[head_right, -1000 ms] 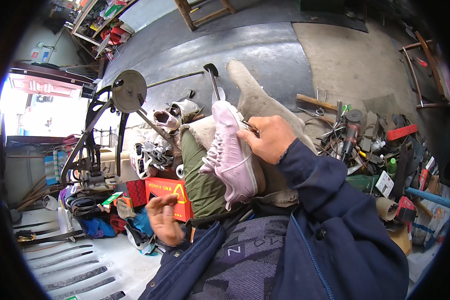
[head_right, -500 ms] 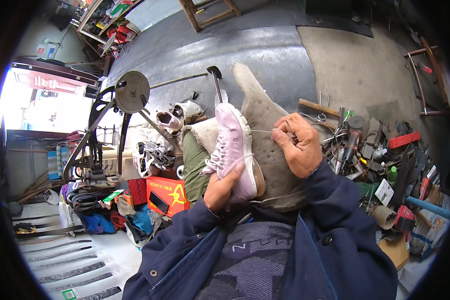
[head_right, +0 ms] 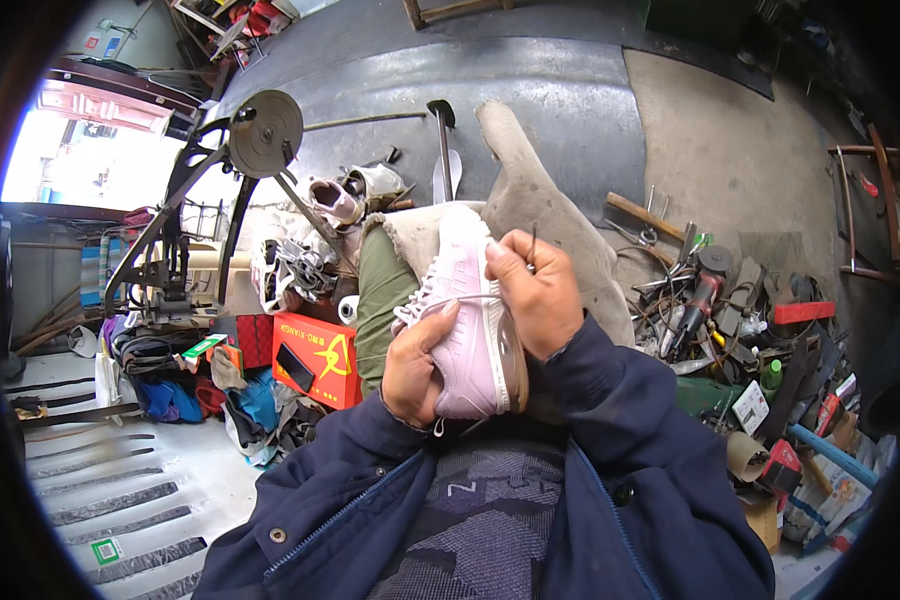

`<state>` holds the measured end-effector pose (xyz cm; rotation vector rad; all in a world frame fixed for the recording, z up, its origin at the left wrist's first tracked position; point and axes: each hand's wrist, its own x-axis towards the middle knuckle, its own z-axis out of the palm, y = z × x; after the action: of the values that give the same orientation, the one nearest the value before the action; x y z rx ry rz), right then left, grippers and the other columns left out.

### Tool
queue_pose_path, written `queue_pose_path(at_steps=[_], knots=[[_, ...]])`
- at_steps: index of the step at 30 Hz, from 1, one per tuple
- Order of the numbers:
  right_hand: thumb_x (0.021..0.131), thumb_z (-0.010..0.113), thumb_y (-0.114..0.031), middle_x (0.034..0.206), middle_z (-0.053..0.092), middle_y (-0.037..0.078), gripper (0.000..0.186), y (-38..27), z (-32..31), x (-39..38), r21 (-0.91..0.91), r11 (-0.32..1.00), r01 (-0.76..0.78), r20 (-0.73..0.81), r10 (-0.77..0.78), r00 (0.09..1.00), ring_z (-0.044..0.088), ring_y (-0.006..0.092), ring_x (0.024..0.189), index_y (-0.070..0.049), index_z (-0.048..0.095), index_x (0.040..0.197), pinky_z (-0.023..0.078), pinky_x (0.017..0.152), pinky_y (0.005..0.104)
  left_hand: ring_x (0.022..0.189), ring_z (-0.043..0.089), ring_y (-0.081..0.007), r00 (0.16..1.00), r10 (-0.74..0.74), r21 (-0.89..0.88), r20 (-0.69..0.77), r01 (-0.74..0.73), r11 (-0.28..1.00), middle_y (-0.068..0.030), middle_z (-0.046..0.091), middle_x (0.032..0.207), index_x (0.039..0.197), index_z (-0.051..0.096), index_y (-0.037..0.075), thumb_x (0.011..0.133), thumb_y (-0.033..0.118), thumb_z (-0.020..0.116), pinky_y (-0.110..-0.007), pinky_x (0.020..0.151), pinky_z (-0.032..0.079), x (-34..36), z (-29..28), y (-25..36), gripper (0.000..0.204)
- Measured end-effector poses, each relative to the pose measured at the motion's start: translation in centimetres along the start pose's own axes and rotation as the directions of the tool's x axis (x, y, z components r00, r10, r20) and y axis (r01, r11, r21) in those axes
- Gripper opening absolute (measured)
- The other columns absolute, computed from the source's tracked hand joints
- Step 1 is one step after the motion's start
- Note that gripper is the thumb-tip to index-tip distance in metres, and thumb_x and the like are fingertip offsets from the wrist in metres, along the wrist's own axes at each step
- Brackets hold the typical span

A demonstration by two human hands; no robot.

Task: The person sits on the floor and hand-sews the sole of a pink sneaker using a needle and thread. They repeatedly push the needle through the shoe's edge and pull the thread tight to attach the sole to the upper.

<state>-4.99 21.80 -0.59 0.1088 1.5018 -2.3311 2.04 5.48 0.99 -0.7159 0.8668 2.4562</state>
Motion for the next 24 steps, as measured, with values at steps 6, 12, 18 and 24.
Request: queue_pose_path(at_steps=[6, 12, 18, 24], knots=[[0.105, 0.061, -0.019, 0.067, 0.049, -0.009, 0.027, 0.9, 0.3, -2.4, -0.203, 0.976, 0.072, -0.086, -0.091, 0.992, 0.037, -0.0004, 0.061, -0.005, 0.061, 0.082, 0.026, 0.055, 0.0217, 0.114, 0.07, -0.0325, 0.999, -0.041, -0.053, -0.029, 0.039, 0.998, -0.0206, 0.069, 0.127, 0.138, 0.055, -0.005, 0.105, 0.019, 0.055, -0.046, 0.102, 0.055, 0.3, -0.2, -0.1, 0.041], [0.107, 0.059, -0.019, 0.067, 0.047, -0.01, 0.027, 1.2, 0.6, -3.1, -0.192, 0.975, 0.111, -0.104, -0.133, 0.986, 0.034, -0.0008, 0.06, -0.006, 0.06, 0.084, 0.024, 0.055, 0.0215, 0.113, 0.07, -0.0309, 0.999, -0.042, -0.071, -0.028, 0.04, 0.997, -0.0195, 0.069, 0.127, 0.139, 0.055, -0.006, 0.103, 0.016, 0.057, -0.044, 0.103, 0.054, 0.8, -0.4, 0.1, 0.042], [0.109, 0.057, -0.02, 0.064, 0.043, -0.01, 0.027, 1.4, 0.6, -2.6, -0.131, 0.984, 0.12, -0.067, -0.129, 0.989, 0.032, -0.0005, 0.056, -0.006, 0.057, 0.086, 0.023, 0.053, 0.0214, 0.112, 0.07, -0.0293, 0.999, 0.053, 0.068, 0.001, -0.053, 0.996, -0.0181, 0.068, 0.128, 0.14, 0.054, -0.005, 0.103, 0.014, 0.056, -0.042, 0.101, 0.055, 0.4, -0.2, 0.5, 0.041], [0.109, 0.057, -0.02, 0.063, 0.043, -0.009, 0.027, 1.5, 0.8, -2.9, -0.155, 0.978, 0.137, -0.073, -0.15, 0.986, 0.031, -0.0004, 0.053, -0.005, 0.057, 0.086, 0.023, 0.051, 0.022, 0.111, 0.07, -0.0297, 0.998, 0.059, 0.003, -0.001, -0.059, 0.998, -0.0183, 0.068, 0.128, 0.141, 0.054, -0.005, 0.104, 0.015, 0.057, -0.042, 0.101, 0.055, 0.6, -0.8, 0.2, 0.042]])
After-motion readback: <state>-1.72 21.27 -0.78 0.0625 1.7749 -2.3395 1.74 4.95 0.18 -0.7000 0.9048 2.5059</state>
